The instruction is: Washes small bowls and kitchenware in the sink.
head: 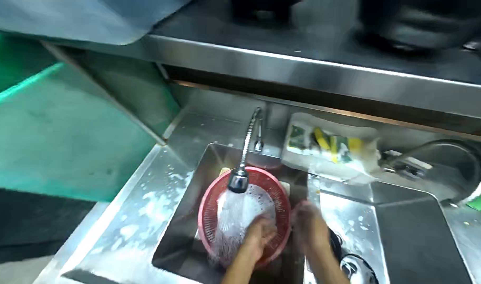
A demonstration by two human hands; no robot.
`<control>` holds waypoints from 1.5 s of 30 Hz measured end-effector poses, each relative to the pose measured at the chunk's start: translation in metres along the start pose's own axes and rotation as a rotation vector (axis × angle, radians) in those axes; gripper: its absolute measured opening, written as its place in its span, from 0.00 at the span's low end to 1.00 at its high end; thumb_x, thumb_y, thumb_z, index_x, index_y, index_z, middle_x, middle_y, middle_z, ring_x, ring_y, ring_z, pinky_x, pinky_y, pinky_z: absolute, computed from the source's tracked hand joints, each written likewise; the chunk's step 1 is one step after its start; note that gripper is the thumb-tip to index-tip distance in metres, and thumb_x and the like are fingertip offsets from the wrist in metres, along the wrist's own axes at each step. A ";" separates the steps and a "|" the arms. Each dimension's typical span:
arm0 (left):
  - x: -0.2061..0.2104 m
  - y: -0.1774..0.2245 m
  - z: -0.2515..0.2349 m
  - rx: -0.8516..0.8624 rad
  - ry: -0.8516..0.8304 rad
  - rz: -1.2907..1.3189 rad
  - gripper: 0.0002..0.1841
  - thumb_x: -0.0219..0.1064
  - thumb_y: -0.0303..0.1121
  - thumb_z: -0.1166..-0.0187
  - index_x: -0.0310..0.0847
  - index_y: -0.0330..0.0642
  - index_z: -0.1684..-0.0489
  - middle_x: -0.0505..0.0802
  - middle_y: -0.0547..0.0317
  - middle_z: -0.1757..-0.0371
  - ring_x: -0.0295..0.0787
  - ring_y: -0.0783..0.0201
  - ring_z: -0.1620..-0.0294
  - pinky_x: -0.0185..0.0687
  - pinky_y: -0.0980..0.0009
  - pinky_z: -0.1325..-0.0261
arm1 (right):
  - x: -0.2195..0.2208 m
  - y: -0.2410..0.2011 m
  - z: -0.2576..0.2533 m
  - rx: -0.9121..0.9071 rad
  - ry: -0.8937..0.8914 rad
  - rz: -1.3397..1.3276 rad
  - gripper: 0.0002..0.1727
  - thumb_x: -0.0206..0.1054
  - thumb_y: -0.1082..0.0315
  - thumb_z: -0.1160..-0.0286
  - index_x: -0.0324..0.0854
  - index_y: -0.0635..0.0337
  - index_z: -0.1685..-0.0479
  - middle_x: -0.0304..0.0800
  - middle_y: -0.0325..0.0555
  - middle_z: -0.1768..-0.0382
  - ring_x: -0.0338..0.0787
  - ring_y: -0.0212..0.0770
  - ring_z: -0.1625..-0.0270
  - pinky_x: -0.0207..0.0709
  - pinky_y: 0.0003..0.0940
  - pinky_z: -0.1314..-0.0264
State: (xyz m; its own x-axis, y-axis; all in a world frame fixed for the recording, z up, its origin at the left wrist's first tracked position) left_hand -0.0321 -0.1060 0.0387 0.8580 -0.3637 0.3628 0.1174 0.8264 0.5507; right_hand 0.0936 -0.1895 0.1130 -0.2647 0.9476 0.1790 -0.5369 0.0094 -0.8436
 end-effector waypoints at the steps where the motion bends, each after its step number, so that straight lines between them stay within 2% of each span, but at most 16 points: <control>1: -0.029 0.010 -0.005 0.027 0.132 0.142 0.22 0.50 0.39 0.07 0.68 0.36 0.21 0.88 0.41 0.35 0.91 0.50 0.44 0.87 0.55 0.42 | 0.021 0.034 0.016 0.165 -0.045 -0.030 0.18 0.48 0.65 0.07 0.72 0.70 0.35 0.89 0.53 0.57 0.90 0.41 0.61 0.87 0.39 0.59; 4: -0.090 0.028 -0.003 0.129 0.257 0.353 0.24 0.43 0.43 0.05 0.66 0.39 0.19 0.87 0.42 0.33 0.89 0.51 0.43 0.86 0.55 0.45 | 0.085 0.105 0.054 0.570 -0.076 -0.228 0.27 0.43 0.52 0.05 0.68 0.64 0.25 0.86 0.57 0.41 0.90 0.47 0.47 0.85 0.43 0.47; 6: -0.101 0.038 0.002 0.144 0.319 0.406 0.20 0.48 0.41 0.07 0.76 0.36 0.32 0.91 0.45 0.50 0.89 0.56 0.58 0.86 0.57 0.59 | 0.115 0.131 0.062 0.662 -0.074 -0.373 0.33 0.39 0.43 0.07 0.69 0.61 0.24 0.85 0.57 0.37 0.88 0.50 0.40 0.84 0.49 0.40; 11: -0.116 0.055 0.006 0.098 0.338 0.537 0.18 0.50 0.40 0.08 0.79 0.36 0.40 0.88 0.53 0.67 0.84 0.63 0.73 0.83 0.64 0.69 | 0.152 0.153 0.049 0.621 -0.073 -0.476 0.39 0.33 0.36 0.11 0.69 0.61 0.28 0.87 0.57 0.49 0.90 0.50 0.51 0.87 0.48 0.50; 13: -0.112 0.060 0.009 0.074 0.296 0.578 0.18 0.48 0.42 0.08 0.80 0.38 0.54 0.86 0.54 0.72 0.84 0.61 0.73 0.84 0.62 0.69 | 0.162 0.150 0.044 0.581 -0.093 -0.377 0.41 0.28 0.37 0.10 0.68 0.63 0.27 0.86 0.58 0.44 0.89 0.51 0.46 0.84 0.48 0.46; 14: -0.111 0.063 0.010 0.060 0.283 0.592 0.19 0.48 0.42 0.07 0.80 0.37 0.57 0.86 0.53 0.71 0.85 0.60 0.71 0.85 0.60 0.66 | 0.166 0.146 0.045 0.563 -0.087 -0.321 0.40 0.27 0.39 0.09 0.64 0.65 0.24 0.83 0.60 0.36 0.87 0.52 0.39 0.82 0.50 0.39; 16: -0.111 0.066 0.009 0.023 0.298 0.609 0.19 0.47 0.42 0.07 0.78 0.37 0.61 0.85 0.53 0.72 0.84 0.59 0.72 0.84 0.60 0.67 | 0.179 0.139 0.048 0.544 -0.008 -0.215 0.36 0.29 0.43 0.06 0.61 0.66 0.22 0.78 0.62 0.33 0.84 0.54 0.37 0.80 0.51 0.37; 19: -0.113 0.067 0.012 -0.061 0.311 0.632 0.18 0.48 0.40 0.07 0.77 0.36 0.58 0.85 0.50 0.69 0.83 0.57 0.69 0.83 0.57 0.64 | 0.186 0.134 0.054 0.528 0.069 -0.102 0.32 0.33 0.47 0.05 0.61 0.64 0.23 0.78 0.61 0.35 0.83 0.53 0.39 0.79 0.51 0.39; 24: -0.113 0.069 0.011 -0.186 0.181 0.596 0.22 0.49 0.46 0.07 0.80 0.35 0.46 0.89 0.44 0.57 0.88 0.51 0.57 0.85 0.49 0.54 | 0.184 0.125 0.064 0.448 0.017 0.030 0.21 0.40 0.59 0.05 0.72 0.67 0.41 0.85 0.57 0.50 0.87 0.50 0.51 0.83 0.49 0.48; 27: -0.103 0.074 0.010 -0.171 0.053 0.508 0.22 0.49 0.46 0.08 0.82 0.37 0.49 0.91 0.48 0.61 0.90 0.55 0.61 0.87 0.54 0.58 | 0.180 0.114 0.076 0.259 -0.016 0.130 0.19 0.46 0.60 0.06 0.78 0.65 0.44 0.91 0.52 0.58 0.90 0.44 0.59 0.86 0.43 0.57; 30: -0.091 0.079 0.010 -0.181 -0.071 0.465 0.24 0.47 0.50 0.07 0.83 0.39 0.43 0.93 0.49 0.54 0.91 0.55 0.52 0.87 0.53 0.47 | 0.175 0.100 0.089 -0.009 -0.059 0.315 0.21 0.45 0.62 0.05 0.80 0.65 0.35 0.92 0.53 0.50 0.91 0.43 0.50 0.87 0.44 0.46; 32: -0.081 0.082 0.013 -0.206 -0.121 0.465 0.25 0.47 0.50 0.08 0.83 0.40 0.42 0.93 0.49 0.54 0.91 0.55 0.53 0.87 0.53 0.48 | 0.167 0.095 0.096 -0.115 -0.031 0.496 0.21 0.47 0.65 0.06 0.77 0.64 0.26 0.90 0.54 0.37 0.90 0.43 0.37 0.84 0.45 0.33; 34: -0.074 0.085 0.015 -0.186 -0.171 0.454 0.23 0.47 0.48 0.07 0.83 0.39 0.43 0.93 0.49 0.54 0.91 0.57 0.53 0.87 0.56 0.48 | 0.161 0.092 0.102 -0.215 -0.032 0.702 0.22 0.48 0.68 0.08 0.76 0.66 0.24 0.86 0.55 0.31 0.85 0.42 0.28 0.77 0.43 0.22; 38: -0.068 0.094 0.032 -0.174 -0.283 0.572 0.26 0.40 0.45 0.04 0.77 0.33 0.36 0.93 0.46 0.53 0.93 0.57 0.54 0.91 0.61 0.48 | 0.158 0.088 0.118 -0.340 -0.036 1.006 0.20 0.50 0.74 0.13 0.80 0.74 0.32 0.89 0.64 0.38 0.86 0.48 0.29 0.74 0.45 0.20; 41: -0.069 0.093 0.032 -0.228 -0.271 0.595 0.27 0.38 0.46 0.04 0.75 0.31 0.32 0.94 0.41 0.52 0.95 0.51 0.54 0.92 0.58 0.49 | 0.147 0.100 0.125 -0.424 -0.112 1.055 0.23 0.50 0.75 0.16 0.78 0.73 0.27 0.87 0.62 0.32 0.84 0.48 0.25 0.71 0.44 0.16; 45: -0.069 0.099 0.029 -0.176 -0.338 0.537 0.28 0.37 0.48 0.05 0.76 0.40 0.26 0.94 0.45 0.45 0.94 0.54 0.47 0.89 0.56 0.43 | 0.128 0.113 0.136 -0.534 -0.198 1.038 0.24 0.51 0.73 0.17 0.77 0.73 0.26 0.84 0.63 0.29 0.81 0.49 0.22 0.68 0.43 0.13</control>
State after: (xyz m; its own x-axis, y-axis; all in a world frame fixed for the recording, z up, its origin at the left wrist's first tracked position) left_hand -0.0941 -0.0121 0.0904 0.6190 0.0277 0.7849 -0.1787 0.9781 0.1065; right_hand -0.1099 -0.1107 0.1095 -0.5217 0.5145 -0.6805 0.3983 -0.5586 -0.7276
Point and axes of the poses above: each hand's wrist, its own z-axis away from the middle knuckle, its own x-axis out of the palm, y = z × x, the point moved 1 cm from there along -z, towards the middle knuckle
